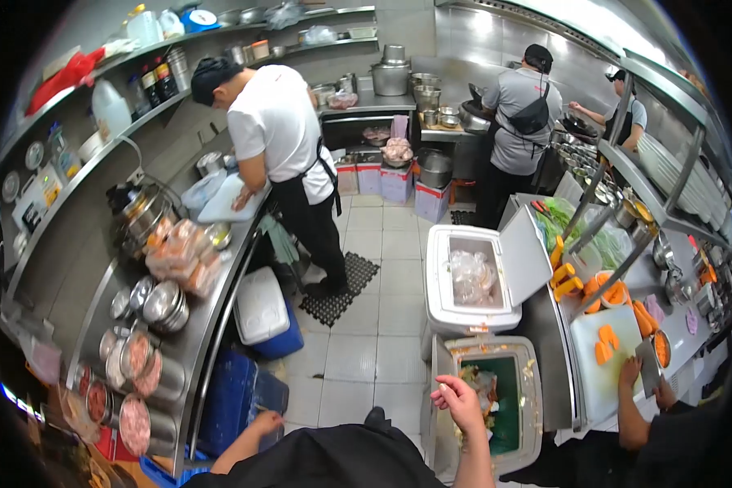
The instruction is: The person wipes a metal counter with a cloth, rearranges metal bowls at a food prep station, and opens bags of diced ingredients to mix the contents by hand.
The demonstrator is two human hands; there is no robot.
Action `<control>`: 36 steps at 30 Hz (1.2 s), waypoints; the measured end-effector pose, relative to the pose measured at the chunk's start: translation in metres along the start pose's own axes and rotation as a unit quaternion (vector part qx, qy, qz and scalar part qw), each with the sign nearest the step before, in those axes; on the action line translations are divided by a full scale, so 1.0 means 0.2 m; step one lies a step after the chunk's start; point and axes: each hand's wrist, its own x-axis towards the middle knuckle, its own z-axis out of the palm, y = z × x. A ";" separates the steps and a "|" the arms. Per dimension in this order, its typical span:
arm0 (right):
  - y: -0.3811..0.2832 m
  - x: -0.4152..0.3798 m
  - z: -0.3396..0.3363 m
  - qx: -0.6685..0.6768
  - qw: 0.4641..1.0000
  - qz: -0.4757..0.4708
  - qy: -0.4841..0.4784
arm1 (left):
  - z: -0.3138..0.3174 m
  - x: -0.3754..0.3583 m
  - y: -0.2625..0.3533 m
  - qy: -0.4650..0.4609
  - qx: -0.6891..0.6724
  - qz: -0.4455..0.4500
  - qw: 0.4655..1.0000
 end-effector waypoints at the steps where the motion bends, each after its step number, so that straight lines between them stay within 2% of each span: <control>1: -0.03 0.14 0.01 -0.010 1.000 0.000 0.007 | -0.03 -0.02 0.06 -0.067 -0.031 -0.037 0.997; 2: -0.06 0.29 0.02 -0.019 1.000 -0.001 0.014 | -0.01 -0.01 0.05 -0.072 0.026 -0.013 0.997; 3: -0.07 0.42 0.03 -0.021 1.000 0.012 0.014 | -0.02 0.00 0.06 -0.135 0.016 -0.004 0.991; 6: -0.14 0.79 0.11 -0.058 0.998 0.003 -0.025 | -0.07 0.08 0.12 -0.204 -0.038 -0.050 0.977; 11: -0.31 1.35 0.29 -0.141 0.985 0.009 -0.099 | -0.26 0.55 0.27 -0.216 -0.101 -0.081 0.968; 17: -0.37 2.14 0.36 -0.200 0.971 0.009 -0.132 | -0.48 1.34 0.41 -0.225 -0.146 -0.052 0.962; 19: -0.44 2.41 0.38 -0.225 0.966 0.008 -0.129 | -0.59 1.64 0.44 -0.235 -0.154 -0.028 0.959; 21: -0.48 2.65 0.36 -0.222 0.967 0.031 -0.119 | -0.71 1.92 0.49 -0.250 -0.202 0.032 0.946; 23: -0.54 2.86 0.31 -0.217 0.970 0.049 -0.100 | -0.87 2.19 0.60 -0.280 -0.421 0.188 0.842; 24: -0.55 2.96 0.28 -0.206 0.973 0.063 -0.085 | -0.94 2.36 0.67 -0.282 -0.420 0.190 0.841; 25: -0.53 3.07 0.23 -0.182 0.979 0.065 -0.065 | -1.00 2.55 0.78 -0.201 -0.153 0.285 0.925; 26: -0.53 3.14 0.17 -0.180 0.979 0.070 -0.063 | -1.06 2.70 0.88 -0.103 0.128 0.353 0.921; 28: -0.51 3.29 0.07 -0.127 0.987 0.094 0.020 | -1.14 2.97 0.95 -0.198 0.027 0.180 0.963; 30: -0.43 3.42 -0.04 -0.102 0.988 0.104 0.042 | -1.29 3.12 1.15 -0.234 0.029 0.150 0.960; 32: -0.36 3.58 -0.11 -0.082 0.988 0.112 0.063 | -1.62 3.28 1.35 -0.139 0.073 0.152 0.976; 33: -0.33 3.66 -0.15 -0.074 0.985 0.135 0.081 | -2.17 3.26 1.63 -0.020 0.102 0.130 0.986; 34: -0.30 3.75 -0.19 -0.067 0.980 0.158 0.097 | -2.89 3.14 2.00 0.125 0.128 0.092 0.980; 35: -0.27 3.87 -0.24 -0.064 0.980 0.167 0.088 | -3.47 2.98 2.32 0.242 0.142 0.060 0.958; 36: -0.25 4.03 -0.30 -0.065 0.980 0.171 0.082 | -3.84 2.87 2.56 0.324 0.151 0.039 0.933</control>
